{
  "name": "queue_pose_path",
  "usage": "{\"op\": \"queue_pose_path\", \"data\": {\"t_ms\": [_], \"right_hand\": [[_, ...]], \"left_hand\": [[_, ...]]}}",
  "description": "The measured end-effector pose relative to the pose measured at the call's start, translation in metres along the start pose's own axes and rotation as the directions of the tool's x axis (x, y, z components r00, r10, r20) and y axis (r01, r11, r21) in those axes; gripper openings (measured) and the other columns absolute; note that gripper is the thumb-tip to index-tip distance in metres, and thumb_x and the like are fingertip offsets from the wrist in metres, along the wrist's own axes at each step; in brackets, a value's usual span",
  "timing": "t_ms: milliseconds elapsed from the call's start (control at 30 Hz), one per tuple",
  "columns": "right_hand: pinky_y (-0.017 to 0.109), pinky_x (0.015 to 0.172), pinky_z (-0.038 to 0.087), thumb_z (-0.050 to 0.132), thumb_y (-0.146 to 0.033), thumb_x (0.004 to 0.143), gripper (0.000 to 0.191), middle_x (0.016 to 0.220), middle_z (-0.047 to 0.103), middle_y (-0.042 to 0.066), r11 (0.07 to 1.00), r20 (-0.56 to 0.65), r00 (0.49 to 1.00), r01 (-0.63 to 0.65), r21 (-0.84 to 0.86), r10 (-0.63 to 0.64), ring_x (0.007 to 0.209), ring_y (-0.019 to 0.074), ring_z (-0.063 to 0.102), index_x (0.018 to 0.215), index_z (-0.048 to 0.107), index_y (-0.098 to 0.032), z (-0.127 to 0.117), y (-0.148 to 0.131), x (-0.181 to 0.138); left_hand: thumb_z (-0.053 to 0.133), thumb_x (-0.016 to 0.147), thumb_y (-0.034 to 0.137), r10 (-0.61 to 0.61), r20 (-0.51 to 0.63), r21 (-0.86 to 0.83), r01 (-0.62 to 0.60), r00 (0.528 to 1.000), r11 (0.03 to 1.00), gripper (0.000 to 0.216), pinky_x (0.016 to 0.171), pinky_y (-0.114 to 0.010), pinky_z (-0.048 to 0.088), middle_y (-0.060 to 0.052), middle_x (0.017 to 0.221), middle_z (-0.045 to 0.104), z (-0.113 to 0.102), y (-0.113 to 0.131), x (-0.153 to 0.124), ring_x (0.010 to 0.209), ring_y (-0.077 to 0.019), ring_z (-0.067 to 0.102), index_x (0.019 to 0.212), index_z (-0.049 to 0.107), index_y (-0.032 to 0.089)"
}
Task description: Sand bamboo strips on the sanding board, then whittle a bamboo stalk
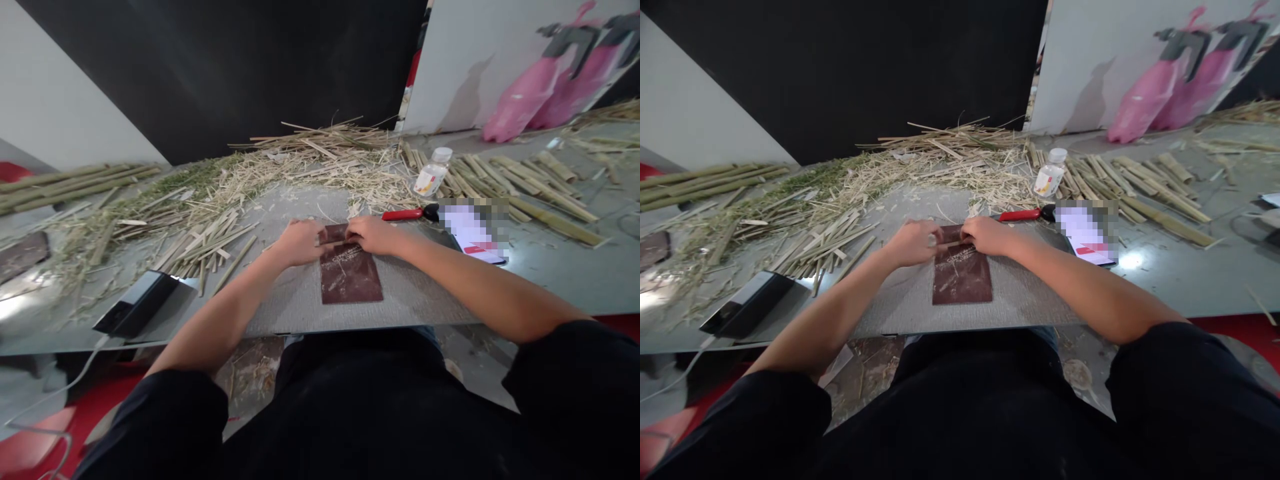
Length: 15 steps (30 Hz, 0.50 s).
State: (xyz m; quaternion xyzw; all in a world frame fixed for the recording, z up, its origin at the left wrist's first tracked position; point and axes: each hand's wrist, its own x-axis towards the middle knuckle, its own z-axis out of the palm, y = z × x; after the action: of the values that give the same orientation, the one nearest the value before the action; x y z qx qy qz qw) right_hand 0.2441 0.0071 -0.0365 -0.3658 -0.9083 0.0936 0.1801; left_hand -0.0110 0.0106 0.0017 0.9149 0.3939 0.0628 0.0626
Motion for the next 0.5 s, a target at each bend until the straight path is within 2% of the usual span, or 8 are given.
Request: {"op": "queue_pose_path", "data": {"t_ms": [100, 200, 300, 400, 500], "right_hand": [[0.033, 0.082, 0.045, 0.059, -0.003, 0.088, 0.017, 0.095, 0.070, 0.011, 0.997, 0.046, 0.999, 0.030, -0.065, -0.027, 0.087, 0.0219, 0.061, 0.089, 0.070, -0.016, 0.001, -0.005, 0.002], [0.032, 0.078, 0.042, 0.059, 0.000, 0.081, 0.018, 0.092, 0.067, 0.011, 0.992, 0.069, 0.996, 0.059, -0.111, -0.051, 0.083, 0.0217, 0.058, 0.086, 0.068, -0.015, -0.001, -0.001, 0.003], [0.033, 0.076, 0.039, 0.059, -0.002, 0.081, 0.016, 0.089, 0.066, 0.010, 0.987, 0.081, 0.995, 0.063, -0.148, -0.051, 0.082, 0.0217, 0.055, 0.083, 0.068, -0.016, -0.003, 0.015, 0.003], [0.033, 0.075, 0.038, 0.058, -0.006, 0.084, 0.015, 0.086, 0.064, 0.009, 0.988, 0.053, 0.998, 0.043, -0.150, -0.036, 0.080, 0.0214, 0.054, 0.081, 0.068, -0.016, -0.001, 0.025, 0.004], [0.033, 0.077, 0.039, 0.058, -0.005, 0.082, 0.017, 0.088, 0.065, 0.010, 0.981, 0.066, 0.989, 0.141, -0.135, -0.133, 0.081, 0.0216, 0.055, 0.084, 0.071, -0.015, 0.006, 0.020, 0.006]], "left_hand": [[0.073, 0.076, 0.077, 0.102, 0.057, -0.054, -0.099, 0.993, 0.994, 0.084, 0.113, -0.053, 0.038, -0.012, 0.147, 0.062, 0.002, 0.008, -0.001, 0.134, -0.0380, 0.057, 0.142, 0.059, 0.027], [0.075, 0.067, 0.083, 0.137, 0.129, -0.056, -0.131, 0.982, 0.990, 0.110, 0.122, -0.055, 0.029, -0.013, 0.164, 0.046, 0.004, 0.012, -0.001, 0.149, -0.0413, 0.042, 0.157, 0.046, 0.028], [0.074, 0.066, 0.086, 0.136, 0.180, -0.046, -0.129, 0.974, 0.991, 0.116, 0.124, -0.055, 0.027, -0.012, 0.166, 0.043, 0.005, 0.013, 0.000, 0.151, -0.0421, 0.040, 0.161, 0.040, 0.030], [0.075, 0.064, 0.087, 0.142, 0.175, -0.048, -0.135, 0.974, 0.990, 0.118, 0.123, -0.055, 0.029, -0.012, 0.165, 0.045, 0.005, 0.013, 0.001, 0.149, -0.0418, 0.042, 0.161, 0.040, 0.031], [0.078, 0.061, 0.086, 0.121, 0.149, -0.052, -0.114, 0.981, 0.992, 0.117, 0.121, -0.052, 0.032, -0.015, 0.158, 0.052, 0.006, 0.013, 0.002, 0.144, -0.0413, 0.047, 0.156, 0.047, 0.025]]}}
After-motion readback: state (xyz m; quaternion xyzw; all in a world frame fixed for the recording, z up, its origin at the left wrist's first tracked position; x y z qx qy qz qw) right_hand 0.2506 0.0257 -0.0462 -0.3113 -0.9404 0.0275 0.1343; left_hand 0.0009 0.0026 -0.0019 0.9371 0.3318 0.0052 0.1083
